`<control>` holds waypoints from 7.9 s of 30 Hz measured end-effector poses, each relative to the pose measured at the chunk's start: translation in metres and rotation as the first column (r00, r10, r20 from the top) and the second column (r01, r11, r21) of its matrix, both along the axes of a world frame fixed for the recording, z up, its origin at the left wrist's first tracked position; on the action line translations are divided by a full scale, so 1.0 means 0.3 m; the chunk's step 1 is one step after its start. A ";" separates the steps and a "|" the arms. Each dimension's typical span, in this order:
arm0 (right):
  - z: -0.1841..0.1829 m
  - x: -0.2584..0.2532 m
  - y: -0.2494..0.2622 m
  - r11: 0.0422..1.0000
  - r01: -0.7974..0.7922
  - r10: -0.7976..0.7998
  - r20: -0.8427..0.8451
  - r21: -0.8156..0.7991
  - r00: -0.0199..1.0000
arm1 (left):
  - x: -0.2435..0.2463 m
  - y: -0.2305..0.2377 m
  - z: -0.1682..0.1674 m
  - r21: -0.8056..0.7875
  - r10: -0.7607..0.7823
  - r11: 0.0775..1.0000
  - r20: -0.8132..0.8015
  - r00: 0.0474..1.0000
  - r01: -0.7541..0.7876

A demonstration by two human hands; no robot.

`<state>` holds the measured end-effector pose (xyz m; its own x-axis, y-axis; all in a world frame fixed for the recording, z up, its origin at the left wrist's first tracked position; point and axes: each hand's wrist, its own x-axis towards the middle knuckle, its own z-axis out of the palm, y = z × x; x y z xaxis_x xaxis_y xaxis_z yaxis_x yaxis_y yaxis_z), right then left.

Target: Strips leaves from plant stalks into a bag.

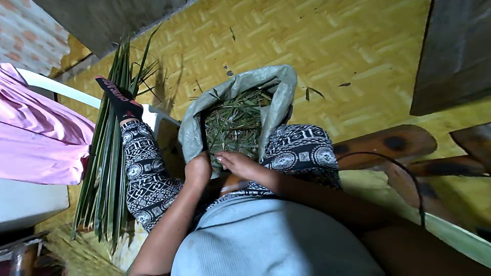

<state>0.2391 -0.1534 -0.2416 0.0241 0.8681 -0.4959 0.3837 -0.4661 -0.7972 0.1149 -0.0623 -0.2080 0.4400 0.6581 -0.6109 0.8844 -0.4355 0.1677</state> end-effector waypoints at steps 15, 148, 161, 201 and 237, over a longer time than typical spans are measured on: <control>-0.057 0.000 0.035 0.989 0.111 -0.101 0.104 -0.095 0.989 | 0.013 -0.017 -0.036 -0.026 -0.028 0.999 -0.024 0.999 0.028; -0.072 -0.028 0.003 0.993 -0.038 0.027 0.093 0.114 0.995 | -0.023 0.008 -0.052 -0.066 -0.048 0.997 -0.082 0.995 0.043; -0.161 0.029 0.042 1.000 0.001 -0.003 0.382 0.006 0.924 | -0.016 -0.001 -0.066 -0.065 -0.075 0.996 -0.125 0.989 0.067; -0.185 0.052 0.026 0.794 0.569 -0.602 -0.404 -0.212 0.689 | -0.123 0.038 -0.094 -0.434 0.209 0.894 0.187 0.960 -0.110; -0.193 0.133 0.054 0.953 0.302 -0.297 0.272 0.026 0.915 | -0.043 0.017 -0.130 -0.161 0.079 0.985 0.085 0.993 -0.065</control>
